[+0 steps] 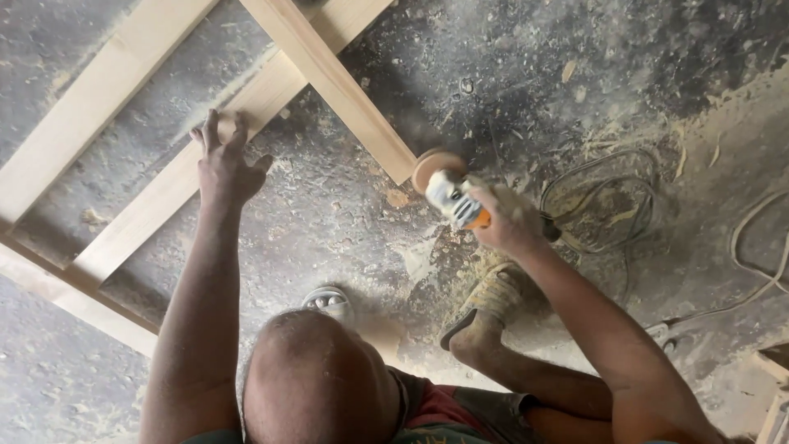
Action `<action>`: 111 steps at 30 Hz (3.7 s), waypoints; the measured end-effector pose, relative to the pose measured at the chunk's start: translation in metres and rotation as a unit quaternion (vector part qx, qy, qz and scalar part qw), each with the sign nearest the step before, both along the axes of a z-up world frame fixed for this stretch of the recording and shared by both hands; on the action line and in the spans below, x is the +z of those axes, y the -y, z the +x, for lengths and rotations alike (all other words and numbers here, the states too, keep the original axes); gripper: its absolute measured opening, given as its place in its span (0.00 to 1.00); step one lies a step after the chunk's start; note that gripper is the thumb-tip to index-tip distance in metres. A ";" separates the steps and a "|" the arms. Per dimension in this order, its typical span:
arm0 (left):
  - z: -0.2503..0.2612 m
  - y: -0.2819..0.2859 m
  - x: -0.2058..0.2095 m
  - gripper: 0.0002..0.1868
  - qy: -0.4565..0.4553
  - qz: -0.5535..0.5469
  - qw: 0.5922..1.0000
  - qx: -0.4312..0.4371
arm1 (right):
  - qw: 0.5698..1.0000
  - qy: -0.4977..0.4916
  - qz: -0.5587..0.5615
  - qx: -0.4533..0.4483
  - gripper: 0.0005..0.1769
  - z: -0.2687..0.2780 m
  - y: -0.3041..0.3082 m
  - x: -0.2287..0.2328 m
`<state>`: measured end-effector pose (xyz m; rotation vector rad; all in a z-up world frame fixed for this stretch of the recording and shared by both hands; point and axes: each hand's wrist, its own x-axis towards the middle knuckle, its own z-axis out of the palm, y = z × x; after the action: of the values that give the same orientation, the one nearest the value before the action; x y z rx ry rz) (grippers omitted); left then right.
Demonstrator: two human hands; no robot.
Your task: Sanding a wooden frame using an angle grinder with a sanding disc.
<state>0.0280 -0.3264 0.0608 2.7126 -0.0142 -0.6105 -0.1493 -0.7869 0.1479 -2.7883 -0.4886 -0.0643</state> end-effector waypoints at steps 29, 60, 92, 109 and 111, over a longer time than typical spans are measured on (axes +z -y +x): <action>-0.074 0.196 0.036 0.21 -0.264 -0.413 0.820 0.296 | 0.991 0.013 -0.135 0.007 0.42 0.087 0.092 0.151; -0.375 0.182 0.020 0.40 0.019 -0.581 0.293 0.759 | 0.903 -0.073 0.046 0.421 0.49 0.052 -0.086 0.072; -0.417 0.204 -0.058 0.76 -0.006 -0.745 0.200 0.636 | 0.829 -0.047 -0.076 0.552 0.58 -0.020 -0.127 0.017; -0.428 0.200 -0.034 0.77 0.000 -0.768 0.199 0.609 | 0.829 -0.051 -0.089 0.550 0.61 -0.031 -0.128 0.010; -0.424 0.190 -0.030 0.76 0.008 -0.771 0.199 0.605 | 0.832 -0.046 -0.080 0.548 0.61 -0.022 -0.139 0.010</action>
<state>-0.3960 -0.5166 0.0313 0.1182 0.8508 0.1598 -0.1713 -0.6479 0.1579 -2.1937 -2.0138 0.3734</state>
